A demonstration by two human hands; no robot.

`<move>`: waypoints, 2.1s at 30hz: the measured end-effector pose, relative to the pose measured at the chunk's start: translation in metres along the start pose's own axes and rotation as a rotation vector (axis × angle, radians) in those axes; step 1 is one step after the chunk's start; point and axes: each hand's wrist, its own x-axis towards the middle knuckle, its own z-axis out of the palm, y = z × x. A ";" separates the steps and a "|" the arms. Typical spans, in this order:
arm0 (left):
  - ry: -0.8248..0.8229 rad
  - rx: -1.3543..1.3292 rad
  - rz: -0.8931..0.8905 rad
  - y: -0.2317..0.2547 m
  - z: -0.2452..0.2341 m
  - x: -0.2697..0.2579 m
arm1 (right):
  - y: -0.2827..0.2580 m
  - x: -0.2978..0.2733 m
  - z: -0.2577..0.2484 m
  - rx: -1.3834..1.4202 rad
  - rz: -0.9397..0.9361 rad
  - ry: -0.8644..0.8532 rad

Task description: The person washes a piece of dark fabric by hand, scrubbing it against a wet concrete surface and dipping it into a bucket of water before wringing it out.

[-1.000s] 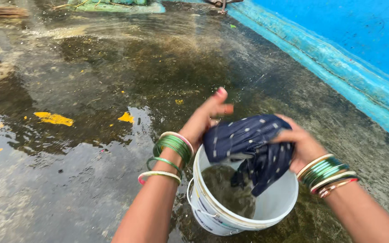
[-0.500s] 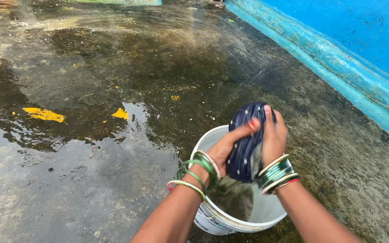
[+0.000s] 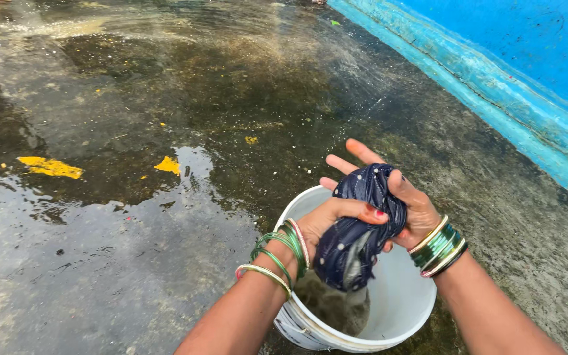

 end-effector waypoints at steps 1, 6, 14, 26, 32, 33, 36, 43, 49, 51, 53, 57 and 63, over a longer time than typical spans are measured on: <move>-0.090 -0.046 -0.028 0.000 0.000 0.000 | -0.006 0.001 0.004 -0.002 0.001 0.003; 0.009 0.170 -0.015 -0.009 0.001 0.010 | -0.015 0.006 -0.005 -0.474 0.107 0.097; 0.487 0.870 0.263 -0.012 0.021 -0.001 | 0.016 0.011 0.004 -0.678 -0.009 0.460; 0.832 1.301 0.175 -0.008 0.050 -0.018 | 0.037 0.017 0.020 -0.604 -0.279 0.916; 0.858 1.422 0.262 -0.013 0.048 -0.014 | 0.035 0.017 0.012 -0.303 -0.308 0.984; 0.841 1.450 0.236 -0.013 0.047 -0.013 | 0.036 0.016 0.010 -0.252 -0.320 0.977; 0.836 1.481 0.262 -0.016 0.045 -0.013 | 0.034 0.014 -0.002 -0.172 -0.264 0.982; 0.817 1.493 0.261 -0.015 0.047 -0.012 | 0.030 0.007 -0.023 -0.136 -0.203 0.984; 0.831 1.283 0.260 -0.010 0.051 -0.017 | 0.017 -0.016 -0.003 -0.044 -0.096 0.775; 0.850 1.144 0.300 -0.013 0.050 -0.017 | 0.021 -0.022 0.007 0.034 -0.018 0.739; 0.850 1.028 0.369 -0.007 0.049 -0.008 | 0.043 -0.017 0.016 0.073 0.055 0.722; 0.874 0.919 0.630 -0.016 0.044 -0.005 | 0.066 -0.017 0.032 0.269 0.149 0.509; 0.999 1.401 0.713 -0.017 0.049 0.001 | 0.070 -0.025 0.037 0.310 -0.040 0.621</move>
